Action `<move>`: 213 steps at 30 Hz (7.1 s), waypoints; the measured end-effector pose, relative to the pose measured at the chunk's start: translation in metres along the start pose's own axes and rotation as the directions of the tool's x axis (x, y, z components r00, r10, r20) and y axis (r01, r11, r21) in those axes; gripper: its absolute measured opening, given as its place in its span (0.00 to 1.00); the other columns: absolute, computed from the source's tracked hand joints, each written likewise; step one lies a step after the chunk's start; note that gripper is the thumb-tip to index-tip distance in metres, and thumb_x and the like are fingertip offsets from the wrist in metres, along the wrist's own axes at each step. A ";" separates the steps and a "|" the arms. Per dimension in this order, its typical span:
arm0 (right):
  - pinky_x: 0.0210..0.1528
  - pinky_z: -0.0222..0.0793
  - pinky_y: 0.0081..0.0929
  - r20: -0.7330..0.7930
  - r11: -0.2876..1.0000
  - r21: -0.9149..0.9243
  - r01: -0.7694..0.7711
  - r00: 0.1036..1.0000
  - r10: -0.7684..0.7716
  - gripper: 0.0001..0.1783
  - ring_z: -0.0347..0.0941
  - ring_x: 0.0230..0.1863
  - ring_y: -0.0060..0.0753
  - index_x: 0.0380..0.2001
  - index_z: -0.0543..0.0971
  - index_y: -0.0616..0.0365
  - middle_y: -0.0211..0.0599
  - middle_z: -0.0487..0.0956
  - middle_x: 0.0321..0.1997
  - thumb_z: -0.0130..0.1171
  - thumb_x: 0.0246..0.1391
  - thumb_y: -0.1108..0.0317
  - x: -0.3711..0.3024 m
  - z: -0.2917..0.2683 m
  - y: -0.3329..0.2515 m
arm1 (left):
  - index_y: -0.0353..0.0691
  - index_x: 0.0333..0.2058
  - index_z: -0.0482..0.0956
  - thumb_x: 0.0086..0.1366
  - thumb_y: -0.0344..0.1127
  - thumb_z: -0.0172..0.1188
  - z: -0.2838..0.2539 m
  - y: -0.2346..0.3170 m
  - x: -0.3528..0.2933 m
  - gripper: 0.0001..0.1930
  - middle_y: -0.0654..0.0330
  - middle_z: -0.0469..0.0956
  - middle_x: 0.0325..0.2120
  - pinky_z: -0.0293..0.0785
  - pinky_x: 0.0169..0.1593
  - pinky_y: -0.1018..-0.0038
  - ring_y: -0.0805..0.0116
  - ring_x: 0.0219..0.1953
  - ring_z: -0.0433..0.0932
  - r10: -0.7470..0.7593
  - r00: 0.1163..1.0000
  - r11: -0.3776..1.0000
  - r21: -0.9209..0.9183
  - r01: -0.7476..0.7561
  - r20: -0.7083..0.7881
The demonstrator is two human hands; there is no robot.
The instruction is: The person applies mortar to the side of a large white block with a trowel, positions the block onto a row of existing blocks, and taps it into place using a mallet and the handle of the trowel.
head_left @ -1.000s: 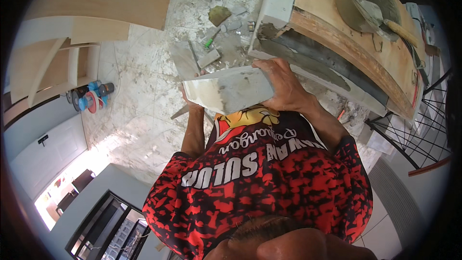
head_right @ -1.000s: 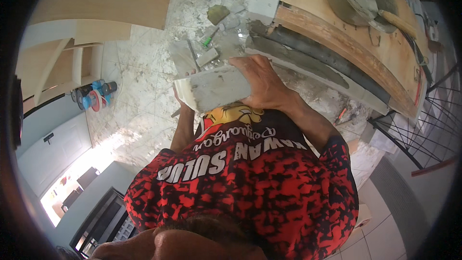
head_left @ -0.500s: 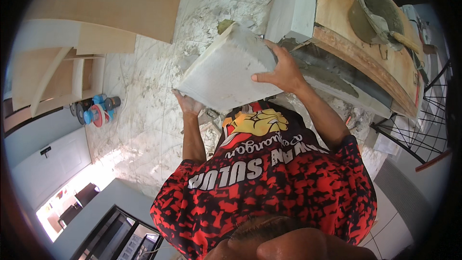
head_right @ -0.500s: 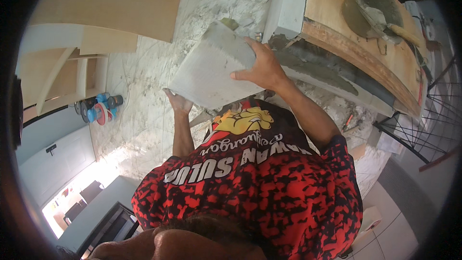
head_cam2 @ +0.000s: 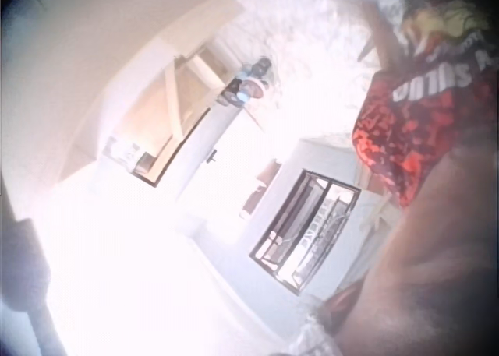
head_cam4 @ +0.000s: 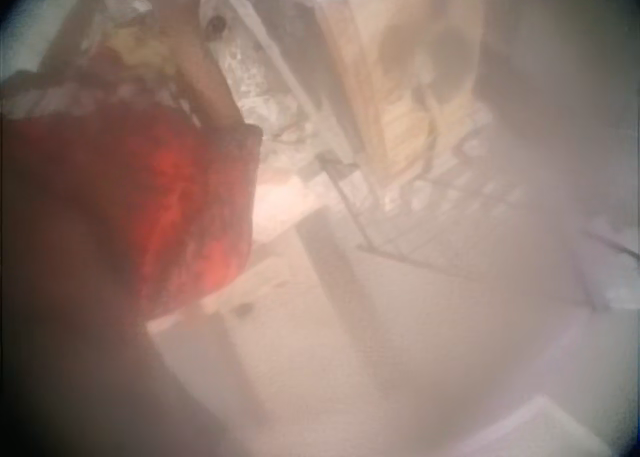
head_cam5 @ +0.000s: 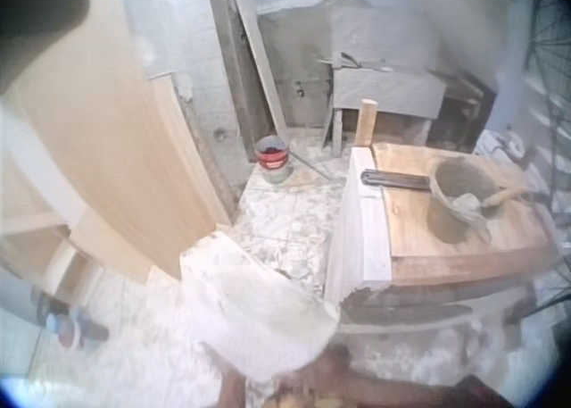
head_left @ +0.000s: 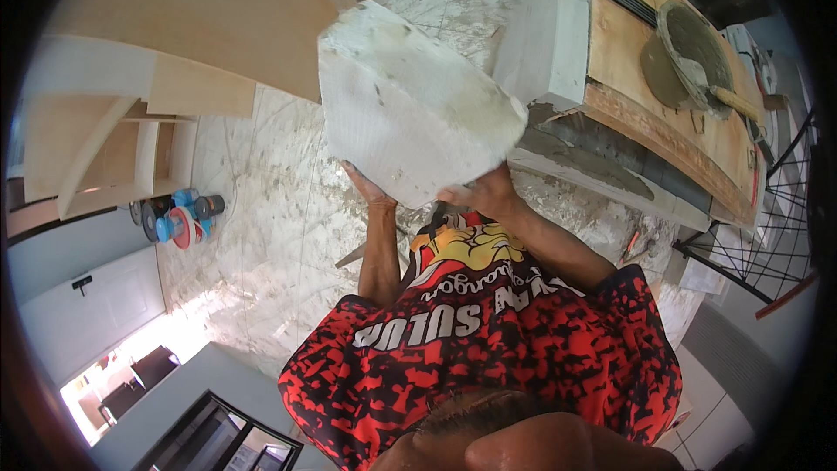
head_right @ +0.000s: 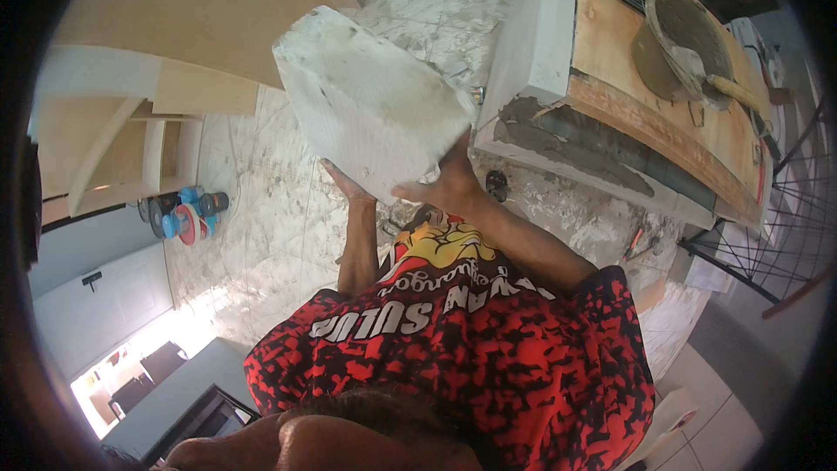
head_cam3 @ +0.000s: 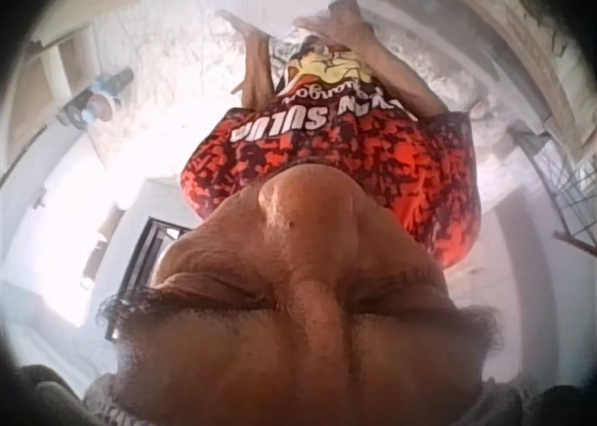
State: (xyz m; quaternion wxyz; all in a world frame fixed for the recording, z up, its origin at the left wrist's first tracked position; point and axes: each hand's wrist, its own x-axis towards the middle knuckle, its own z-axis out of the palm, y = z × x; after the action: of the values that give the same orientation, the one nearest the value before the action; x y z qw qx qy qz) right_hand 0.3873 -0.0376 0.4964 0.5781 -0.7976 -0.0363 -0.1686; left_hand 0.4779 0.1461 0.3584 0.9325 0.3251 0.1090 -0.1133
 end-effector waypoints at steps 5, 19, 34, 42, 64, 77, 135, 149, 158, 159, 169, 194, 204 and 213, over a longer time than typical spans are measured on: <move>0.58 0.56 0.36 -0.144 0.977 0.196 -0.086 0.983 0.115 0.54 0.57 0.58 0.38 0.58 0.39 0.63 0.47 0.57 0.54 0.69 0.37 0.70 0.036 0.004 -0.012 | 0.45 0.62 0.50 0.63 0.67 0.30 0.024 -0.039 -0.015 0.38 0.56 0.58 0.59 0.62 0.58 0.60 0.55 0.58 0.61 -0.074 0.996 0.997 -0.028 0.072 -0.052; 0.54 0.61 0.34 -0.199 0.953 -0.142 -0.266 0.951 0.236 0.49 0.65 0.53 0.40 0.55 0.56 0.68 0.51 0.67 0.50 0.72 0.31 0.64 0.060 -0.044 -0.002 | 0.45 0.64 0.45 0.58 0.69 0.42 -0.030 -0.028 0.020 0.44 0.51 0.56 0.61 0.48 0.61 0.53 0.54 0.62 0.53 -0.350 0.927 0.835 0.494 0.244 0.134; 0.61 0.54 0.34 0.032 0.871 0.347 -0.347 0.933 0.359 0.53 0.62 0.57 0.44 0.58 0.57 0.70 0.54 0.65 0.55 0.70 0.25 0.63 0.064 -0.082 0.018 | 0.33 0.58 0.56 0.36 0.53 0.73 0.032 0.025 0.030 0.54 0.51 0.66 0.52 0.62 0.56 0.64 0.57 0.55 0.65 -0.495 0.788 0.828 0.475 0.299 0.367; 0.59 0.56 0.31 0.223 0.837 -0.006 -0.546 0.816 0.534 0.41 0.62 0.58 0.42 0.58 0.62 0.66 0.52 0.66 0.57 0.62 0.42 0.56 0.124 -0.080 0.074 | 0.33 0.59 0.50 0.41 0.41 0.68 0.045 0.001 0.008 0.48 0.48 0.65 0.50 0.67 0.52 0.63 0.55 0.51 0.67 -0.409 0.888 0.797 0.556 0.235 0.211; 0.47 0.62 0.53 0.327 -0.057 0.683 -0.728 0.235 0.915 0.34 0.65 0.55 0.43 0.58 0.60 0.51 0.37 0.68 0.57 0.43 0.54 0.42 -0.148 -0.032 0.159 | 0.25 0.50 0.63 0.53 0.44 0.61 -0.027 -0.115 -0.027 0.32 0.48 0.71 0.44 0.74 0.45 0.59 0.56 0.42 0.75 -0.483 0.742 0.792 0.130 0.597 -0.464; 0.48 0.61 0.52 0.242 -0.050 0.628 -0.776 0.134 0.961 0.34 0.65 0.54 0.43 0.56 0.63 0.48 0.37 0.68 0.56 0.44 0.50 0.40 -0.182 -0.154 0.139 | 0.35 0.52 0.64 0.57 0.47 0.57 0.082 -0.161 -0.075 0.28 0.52 0.71 0.47 0.72 0.48 0.53 0.54 0.47 0.73 -0.776 0.510 0.565 -0.049 0.823 -0.371; 0.35 0.75 0.28 -0.021 0.678 -0.346 -0.649 0.728 0.686 0.31 0.77 0.34 0.35 0.51 0.68 0.66 0.46 0.76 0.43 0.47 0.58 0.47 -0.176 -0.373 0.125 | 0.34 0.62 0.49 0.61 0.45 0.58 0.122 -0.238 -0.020 0.38 0.47 0.58 0.58 0.54 0.61 0.71 0.61 0.59 0.59 -0.459 0.883 0.502 0.849 0.167 0.097; 0.29 0.74 0.31 -0.447 0.178 0.343 -0.922 0.007 0.895 0.18 0.74 0.30 0.33 0.43 0.73 0.55 0.40 0.76 0.32 0.55 0.52 0.57 -0.450 -0.277 0.220 | 0.36 0.62 0.48 0.65 0.36 0.52 0.119 -0.230 0.003 0.31 0.53 0.67 0.49 0.64 0.53 0.71 0.65 0.48 0.69 -0.645 0.757 0.534 0.769 0.350 0.103; 0.25 0.73 0.34 -0.103 -0.133 0.939 -0.316 -0.630 0.770 0.16 0.74 0.24 0.34 0.40 0.72 0.56 0.36 0.75 0.30 0.53 0.52 0.58 -0.528 -0.020 0.130 | 0.29 0.53 0.61 0.65 0.41 0.51 0.104 -0.229 0.020 0.24 0.51 0.68 0.50 0.62 0.56 0.67 0.62 0.52 0.67 -0.740 0.668 0.429 0.822 0.374 0.083; 0.26 0.73 0.36 -0.139 -0.084 0.937 -0.340 -0.580 0.802 0.16 0.75 0.26 0.34 0.42 0.72 0.55 0.35 0.75 0.32 0.53 0.53 0.58 -0.517 0.012 0.128 | 0.29 0.53 0.61 0.65 0.42 0.52 0.111 -0.230 0.017 0.25 0.50 0.67 0.50 0.62 0.56 0.67 0.61 0.52 0.67 -0.742 0.666 0.407 0.838 0.364 0.071; 0.28 0.74 0.38 -0.219 -0.084 0.755 -0.650 -0.371 0.903 0.12 0.75 0.26 0.33 0.38 0.73 0.53 0.36 0.75 0.26 0.53 0.55 0.59 -0.484 0.163 0.102 | 0.27 0.53 0.60 0.65 0.43 0.49 0.116 -0.237 0.013 0.26 0.50 0.66 0.51 0.61 0.58 0.66 0.58 0.53 0.66 -0.748 0.664 0.395 0.819 0.416 0.023; 0.51 0.61 0.61 -0.653 -0.407 0.383 -0.829 -0.555 0.516 0.29 0.62 0.56 0.60 0.58 0.61 0.37 0.53 0.59 0.61 0.49 0.50 0.58 -1.035 -0.545 0.693 | 0.29 0.53 0.62 0.62 0.41 0.48 0.021 -0.559 -0.139 0.25 0.50 0.65 0.50 0.68 0.50 0.63 0.53 0.52 0.64 -0.333 0.939 -0.701 0.688 -0.188 -0.083; 0.44 0.66 0.54 -0.768 -0.266 0.413 -0.871 -0.490 0.413 0.22 0.70 0.43 0.62 0.50 0.69 0.43 0.59 0.70 0.40 0.47 0.49 0.60 -1.119 -0.585 0.798 | 0.29 0.52 0.64 0.62 0.38 0.46 -0.008 -0.645 -0.152 0.23 0.51 0.67 0.47 0.69 0.47 0.66 0.57 0.48 0.66 -0.310 0.938 -0.787 0.594 -0.164 -0.153; 0.50 0.64 0.41 -0.668 0.312 0.744 -0.590 -0.655 0.353 0.40 0.68 0.51 0.56 0.56 0.59 0.67 0.61 0.70 0.49 0.63 0.44 0.55 -1.000 -0.601 0.625 | 0.30 0.51 0.66 0.61 0.36 0.45 0.072 -0.602 -0.146 0.21 0.53 0.69 0.45 0.69 0.44 0.70 0.61 0.44 0.68 -0.385 0.921 -0.684 0.686 -0.246 -0.053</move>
State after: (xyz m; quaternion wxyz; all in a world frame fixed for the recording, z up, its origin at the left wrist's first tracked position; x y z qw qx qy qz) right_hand -0.5316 -0.6675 -0.2180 0.2908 -0.2761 0.8673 -0.2950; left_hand 0.1790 -0.3380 0.1037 0.0447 0.9371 -0.1942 -0.2866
